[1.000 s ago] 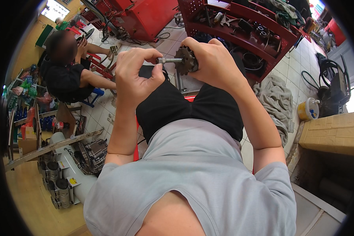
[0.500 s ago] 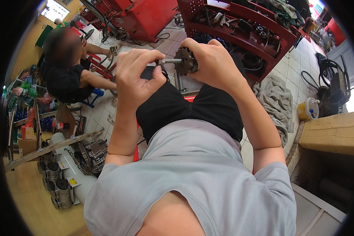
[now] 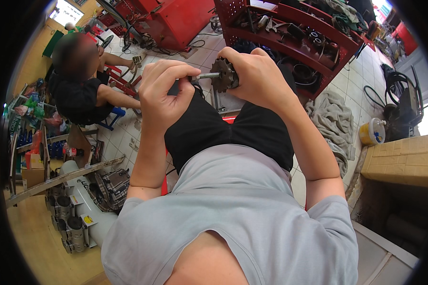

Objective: The person sits on a low stool in a workshop and assembles a cylindrical mechanical component, likely a stator or rotor. They insert a small metal pin into the component, rotate it to check alignment, and continue adjusting the assembly with both hands.

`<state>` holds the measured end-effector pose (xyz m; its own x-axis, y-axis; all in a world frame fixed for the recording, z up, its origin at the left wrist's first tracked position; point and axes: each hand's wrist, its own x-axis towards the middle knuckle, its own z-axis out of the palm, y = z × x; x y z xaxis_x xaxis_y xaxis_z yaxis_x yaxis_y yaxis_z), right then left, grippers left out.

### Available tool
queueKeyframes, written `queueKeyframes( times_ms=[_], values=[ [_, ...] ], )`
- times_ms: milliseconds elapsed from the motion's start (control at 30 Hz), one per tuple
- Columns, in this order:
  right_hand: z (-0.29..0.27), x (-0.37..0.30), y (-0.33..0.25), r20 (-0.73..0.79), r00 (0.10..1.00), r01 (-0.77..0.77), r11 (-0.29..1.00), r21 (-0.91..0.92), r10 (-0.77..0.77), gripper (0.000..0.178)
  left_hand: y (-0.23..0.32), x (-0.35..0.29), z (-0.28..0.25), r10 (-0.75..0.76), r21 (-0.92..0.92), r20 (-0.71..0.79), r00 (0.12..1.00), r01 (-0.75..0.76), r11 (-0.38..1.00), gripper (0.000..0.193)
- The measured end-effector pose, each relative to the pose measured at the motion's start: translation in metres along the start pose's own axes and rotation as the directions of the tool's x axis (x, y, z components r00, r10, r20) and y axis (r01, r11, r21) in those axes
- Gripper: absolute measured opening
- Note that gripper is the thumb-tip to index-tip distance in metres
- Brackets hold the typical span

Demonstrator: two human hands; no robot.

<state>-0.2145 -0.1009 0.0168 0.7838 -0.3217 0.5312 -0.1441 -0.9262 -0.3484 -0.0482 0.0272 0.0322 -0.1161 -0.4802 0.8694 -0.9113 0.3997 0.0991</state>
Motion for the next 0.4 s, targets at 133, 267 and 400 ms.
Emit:
queueKeyframes(
  times_ms=[133,267,400],
  values=[
    [0.001,0.000,0.000,0.002,1.000,0.009,1.000,0.015,-0.009,0.042,-0.004,-0.001,0.001,-0.012,-0.032,-0.050,0.999,0.011,0.999,0.022],
    [0.001,0.000,0.004,-0.017,0.999,0.028,0.999,0.017,-0.028,0.041,0.012,0.016,-0.023,-0.246,-0.320,-0.195,0.949,0.176,0.931,0.022],
    [0.004,0.004,0.002,-0.020,1.000,0.017,0.999,-0.028,-0.018,0.041,0.011,0.046,-0.105,0.180,-0.192,-0.214,0.960,-0.222,0.956,0.051]
  ],
)
